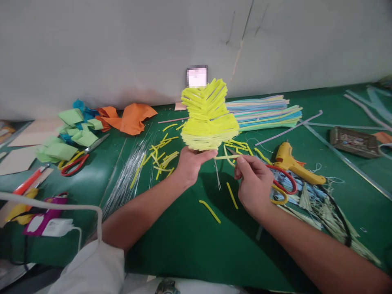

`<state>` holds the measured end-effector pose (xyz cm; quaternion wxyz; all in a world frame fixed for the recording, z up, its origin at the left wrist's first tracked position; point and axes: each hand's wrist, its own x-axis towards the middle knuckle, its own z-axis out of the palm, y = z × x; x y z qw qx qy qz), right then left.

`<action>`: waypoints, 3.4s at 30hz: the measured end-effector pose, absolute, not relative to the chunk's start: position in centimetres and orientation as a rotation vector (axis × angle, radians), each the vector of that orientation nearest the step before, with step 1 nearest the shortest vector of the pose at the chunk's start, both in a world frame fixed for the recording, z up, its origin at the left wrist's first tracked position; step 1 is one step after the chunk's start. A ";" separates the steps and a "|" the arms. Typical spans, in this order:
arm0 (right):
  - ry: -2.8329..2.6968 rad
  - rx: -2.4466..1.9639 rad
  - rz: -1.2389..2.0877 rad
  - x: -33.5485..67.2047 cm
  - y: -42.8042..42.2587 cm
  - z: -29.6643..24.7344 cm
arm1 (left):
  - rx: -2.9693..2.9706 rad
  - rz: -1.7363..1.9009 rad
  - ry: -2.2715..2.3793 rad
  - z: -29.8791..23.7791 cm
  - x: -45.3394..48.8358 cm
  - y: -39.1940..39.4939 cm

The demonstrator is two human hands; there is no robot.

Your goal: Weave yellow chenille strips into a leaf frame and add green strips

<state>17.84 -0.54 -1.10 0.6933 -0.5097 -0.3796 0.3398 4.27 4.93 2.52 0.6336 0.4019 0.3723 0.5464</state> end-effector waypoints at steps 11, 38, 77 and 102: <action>-1.036 -1.265 1.022 17.4 -1.3 0.3 | 0.809 1.201 0.782 4.7 4.3 3.5; -1.891 -0.905 0.738 15.8 -2.7 -0.6 | 0.957 1.633 1.090 2.9 4.7 3.3; -0.841 -1.081 0.889 17.0 -0.8 0.7 | 0.767 1.052 0.669 6.9 4.7 1.7; -2.050 -1.025 0.191 15.2 -3.5 0.5 | 1.376 1.774 1.000 4.2 4.0 2.9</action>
